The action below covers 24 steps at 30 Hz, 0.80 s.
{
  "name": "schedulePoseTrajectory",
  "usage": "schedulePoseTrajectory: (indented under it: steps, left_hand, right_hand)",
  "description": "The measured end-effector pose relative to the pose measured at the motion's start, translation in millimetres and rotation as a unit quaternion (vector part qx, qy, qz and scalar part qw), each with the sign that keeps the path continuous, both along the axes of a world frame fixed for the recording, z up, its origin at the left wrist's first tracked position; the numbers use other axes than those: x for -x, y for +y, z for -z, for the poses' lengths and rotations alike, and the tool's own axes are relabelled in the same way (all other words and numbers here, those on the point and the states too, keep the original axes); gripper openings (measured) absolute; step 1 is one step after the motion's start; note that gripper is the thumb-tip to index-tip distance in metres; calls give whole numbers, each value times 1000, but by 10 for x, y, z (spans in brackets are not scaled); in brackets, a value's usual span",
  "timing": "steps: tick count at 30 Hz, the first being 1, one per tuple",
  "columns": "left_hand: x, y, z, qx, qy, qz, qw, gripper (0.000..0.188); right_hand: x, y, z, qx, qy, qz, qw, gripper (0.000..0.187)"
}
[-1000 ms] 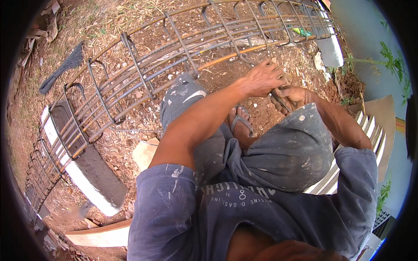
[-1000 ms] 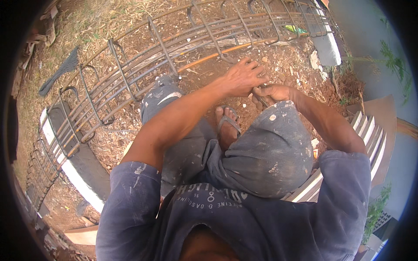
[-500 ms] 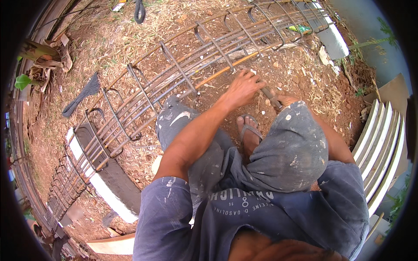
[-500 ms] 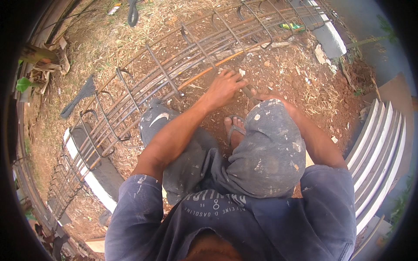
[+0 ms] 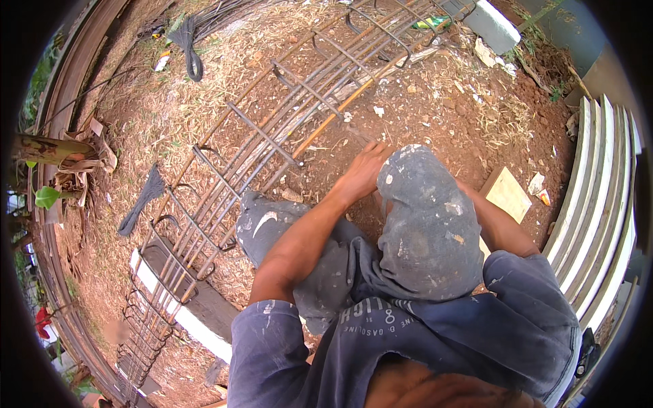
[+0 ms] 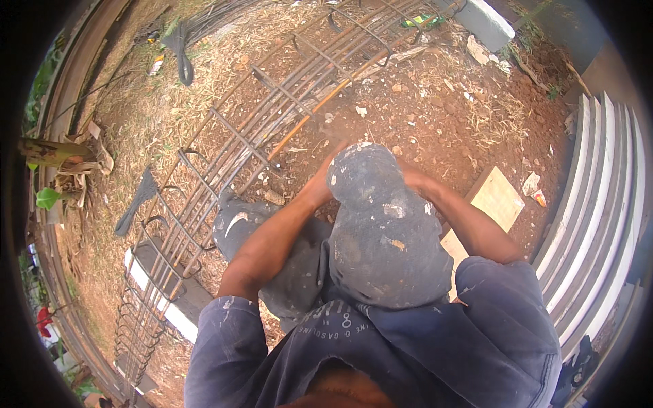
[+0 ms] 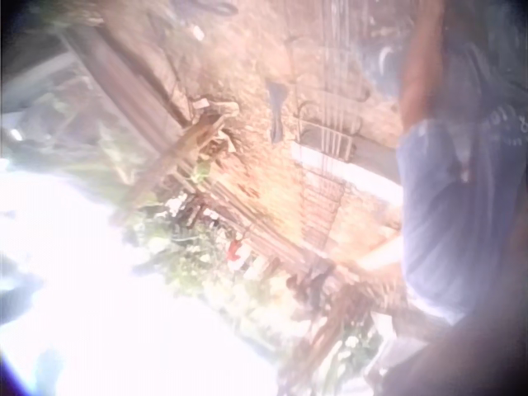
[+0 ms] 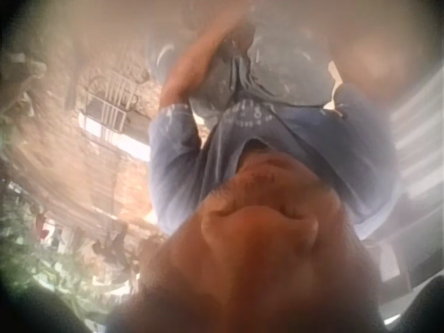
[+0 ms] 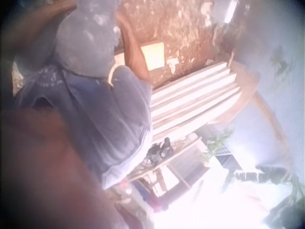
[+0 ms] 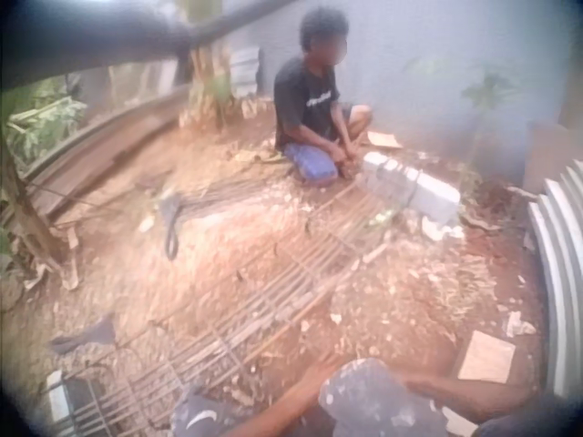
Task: The person sits on the ground and uses pliers to tie wire around the intersections of a rebar mesh. They repeatedly wrap and twist wire to secure the grid structure.
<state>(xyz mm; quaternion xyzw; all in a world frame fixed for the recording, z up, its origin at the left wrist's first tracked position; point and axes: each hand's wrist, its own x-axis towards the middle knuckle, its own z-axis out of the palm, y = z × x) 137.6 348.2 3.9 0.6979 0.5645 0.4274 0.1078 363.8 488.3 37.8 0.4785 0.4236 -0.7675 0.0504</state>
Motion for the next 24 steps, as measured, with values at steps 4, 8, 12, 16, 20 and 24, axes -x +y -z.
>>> schedulePoseTrajectory:
  steps: [4, 8, 12, 16, 20, 24]
  left_hand:
    - [115, -207, -205, 58, 98, -66, 991, 31]
    - [275, -266, 115, 154, 140, 40, 977, 33]
    - [299, -408, 460, 189, 235, 0, 953, 32]
    - [318, -255, 178, 186, 207, -52, 959, 32]
    - [404, -80, -128, 44, 101, -179, 978, 32]
    - [711, -111, -167, 65, 39, -233, 969, 29]
  right_hand:
    - [-11, -62, -23, -30, -9, -13, 999, 36]
    - [28, 12, -349, -97, -33, -59, 993, 37]
    - [73, 16, -802, -157, -52, -115, 979, 37]
    - [120, -9, -1083, -209, -62, -161, 963, 37]
    - [371, 122, -1210, -266, -78, -213, 937, 37]
    - [753, 577, -801, -307, -109, -262, 909, 37]
